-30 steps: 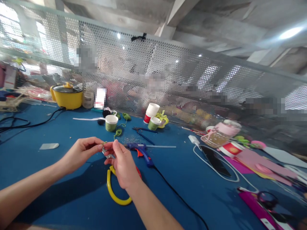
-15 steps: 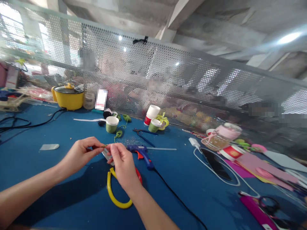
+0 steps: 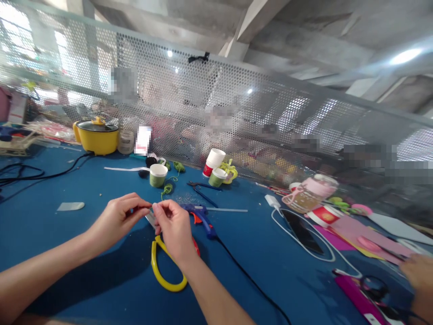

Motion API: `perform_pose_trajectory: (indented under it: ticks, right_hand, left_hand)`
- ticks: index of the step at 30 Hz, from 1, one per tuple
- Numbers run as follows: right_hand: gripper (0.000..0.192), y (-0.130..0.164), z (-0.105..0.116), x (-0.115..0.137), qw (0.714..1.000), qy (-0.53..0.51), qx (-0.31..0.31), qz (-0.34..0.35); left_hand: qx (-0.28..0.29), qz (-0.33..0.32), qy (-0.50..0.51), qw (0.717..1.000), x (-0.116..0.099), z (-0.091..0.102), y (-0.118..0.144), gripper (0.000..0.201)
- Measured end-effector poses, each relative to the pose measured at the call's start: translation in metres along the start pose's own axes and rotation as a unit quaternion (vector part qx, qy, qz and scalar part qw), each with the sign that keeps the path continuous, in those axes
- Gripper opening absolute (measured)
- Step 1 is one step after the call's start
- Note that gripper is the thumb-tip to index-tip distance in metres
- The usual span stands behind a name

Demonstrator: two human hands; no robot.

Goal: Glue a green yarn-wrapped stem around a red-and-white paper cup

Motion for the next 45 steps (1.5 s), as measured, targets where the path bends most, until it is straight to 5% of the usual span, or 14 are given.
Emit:
perform_pose_trajectory:
  ticks: [7, 13, 22, 28, 36, 40, 45]
  right_hand:
    - [0.020, -0.003, 0.003, 0.004, 1.000, -0.004, 0.020, 0.008]
    - [0.015, -0.001, 0.000, 0.003, 0.999, -0.035, 0.039, -0.012]
    - [0.023, -0.002, -0.008, -0.013, 0.977, -0.193, 0.055, -0.067]
    - [0.019, 0.000, -0.004, -0.007, 0.996, -0.075, 0.021, -0.036]
    - [0.019, 0.001, 0.001, 0.007, 0.999, 0.015, 0.009, 0.031]
    - [0.016, 0.000, 0.006, 0.011, 0.996, 0.049, -0.025, 0.067]
    - [0.017, -0.001, 0.001, -0.005, 0.997, -0.069, -0.009, -0.032]
  left_hand:
    - [0.179, 0.188, 0.141, 0.955, 0.024, -0.032, 0.014, 0.027]
    - [0.167, 0.247, 0.227, 0.927, 0.028, -0.038, 0.017, 0.025]
    - [0.109, 0.255, 0.220, 0.935, 0.032, -0.031, 0.014, 0.024]
    - [0.096, 0.217, 0.209, 0.949, 0.026, -0.029, 0.012, 0.021]
    - [0.136, 0.258, 0.246, 0.924, 0.028, -0.037, 0.019, 0.025]
    - [0.111, 0.213, 0.197, 0.950, 0.025, -0.030, 0.014, 0.022]
    - [0.051, 0.148, 0.150, 0.976, 0.025, -0.019, 0.007, 0.020]
Point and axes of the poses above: each hand's wrist, its own y-axis away from the middle knuckle, its own z-axis out of the back of the hand, x = y × z, the point moved 9 cm from there along -y, towards the middle knuckle, and after that the axes turned 8 degrees about -x, right-handed, at the moved point
